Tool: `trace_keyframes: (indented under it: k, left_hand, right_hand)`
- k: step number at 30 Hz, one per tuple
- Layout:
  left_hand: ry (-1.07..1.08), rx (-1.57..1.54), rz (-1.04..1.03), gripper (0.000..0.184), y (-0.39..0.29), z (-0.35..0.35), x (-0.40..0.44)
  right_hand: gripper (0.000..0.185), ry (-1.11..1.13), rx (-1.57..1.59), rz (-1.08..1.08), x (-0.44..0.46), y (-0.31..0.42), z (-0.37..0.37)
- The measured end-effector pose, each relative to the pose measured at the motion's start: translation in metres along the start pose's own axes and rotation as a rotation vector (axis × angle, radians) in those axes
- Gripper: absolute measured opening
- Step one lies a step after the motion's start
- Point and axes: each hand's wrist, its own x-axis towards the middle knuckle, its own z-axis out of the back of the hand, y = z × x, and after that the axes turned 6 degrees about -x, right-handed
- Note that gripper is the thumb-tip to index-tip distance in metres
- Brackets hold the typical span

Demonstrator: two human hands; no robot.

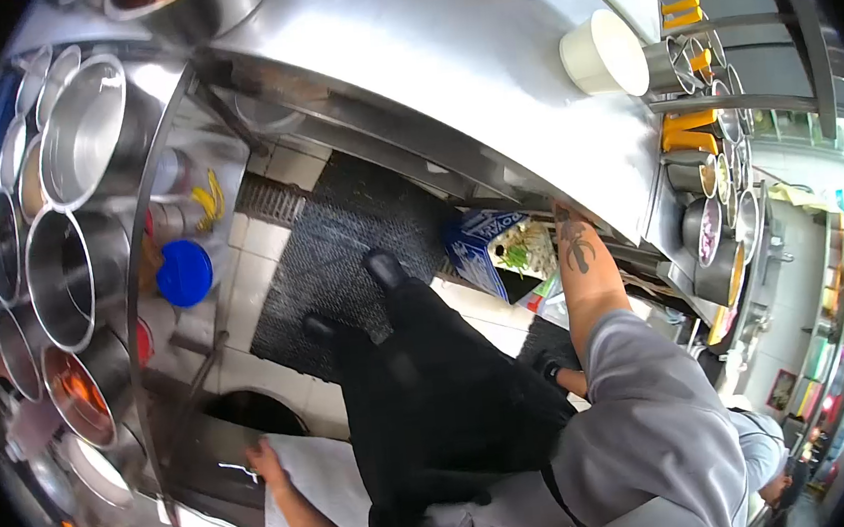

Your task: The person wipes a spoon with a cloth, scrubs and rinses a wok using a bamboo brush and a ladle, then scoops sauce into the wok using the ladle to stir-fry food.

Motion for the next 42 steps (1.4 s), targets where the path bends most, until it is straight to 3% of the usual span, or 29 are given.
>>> trace_keyframes:
  k: [1,3,4,7,9,14,21,23,26,30,31,33,35,37,42]
  left_hand:
    - [0.068,0.145,-0.209,0.063,-0.012,-0.013,-0.022]
    - [0.265,-0.230,0.127,0.060,-0.063,-0.029,-0.075]
    - [0.322,-0.095,0.160,0.062,-0.096,-0.032,-0.093]
    - [0.376,-0.083,0.036,0.058,-0.098,-0.059,-0.101]
    - [0.457,-0.151,0.079,0.056,-0.119,-0.067,-0.109]
    - [0.580,-0.122,-0.044,0.051,-0.150,-0.107,-0.098]
    - [0.795,-0.137,-0.075,0.046,-0.298,-0.184,-0.153]
    - [0.926,-0.111,-0.186,0.042,-0.346,-0.219,-0.172]
    - [1.116,-0.201,-0.139,0.039,-0.407,-0.289,-0.194]
    - [1.246,-0.234,-0.108,0.032,-0.504,-0.359,-0.248]
    - [1.246,-0.269,-0.048,0.030,-0.525,-0.371,-0.266]
    - [1.161,-0.719,0.246,0.032,-0.541,-0.404,-0.287]
    - [1.230,-0.861,0.301,0.032,-0.555,-0.429,-0.295]
    - [1.316,-0.921,0.293,0.032,-0.564,-0.447,-0.291]
    - [1.413,-0.951,0.243,0.032,-0.572,-0.454,-0.280]
  right_hand:
    - [0.030,0.036,-0.009,0.006,-0.003,-0.004,-0.009]
    - [0.030,0.102,-0.018,0.009,-0.014,-0.009,-0.018]
    - [0.030,0.131,-0.015,0.009,-0.018,-0.011,-0.024]
    - [0.030,0.178,0.011,0.015,-0.021,-0.008,-0.029]
    - [0.030,0.193,0.032,0.022,-0.020,-0.004,-0.027]
    - [0.031,0.231,0.075,0.052,-0.026,-0.002,-0.026]
    - [0.032,0.253,0.098,0.114,-0.038,0.002,-0.025]
    - [0.033,0.251,0.121,0.130,-0.047,0.001,-0.027]
    - [0.033,0.232,0.171,0.151,-0.058,-0.002,-0.030]
    - [0.034,0.130,0.289,0.163,-0.067,-0.002,-0.037]
    - [0.033,0.009,0.336,0.201,-0.068,-0.002,-0.041]
    - [0.031,-0.240,0.417,0.272,-0.070,0.007,-0.051]
    - [0.029,-0.500,0.476,0.338,-0.068,0.015,-0.054]
    - [0.028,-0.376,0.531,0.108,-0.072,0.032,-0.015]
    - [0.022,-0.423,1.161,0.017,-0.104,0.027,-0.019]
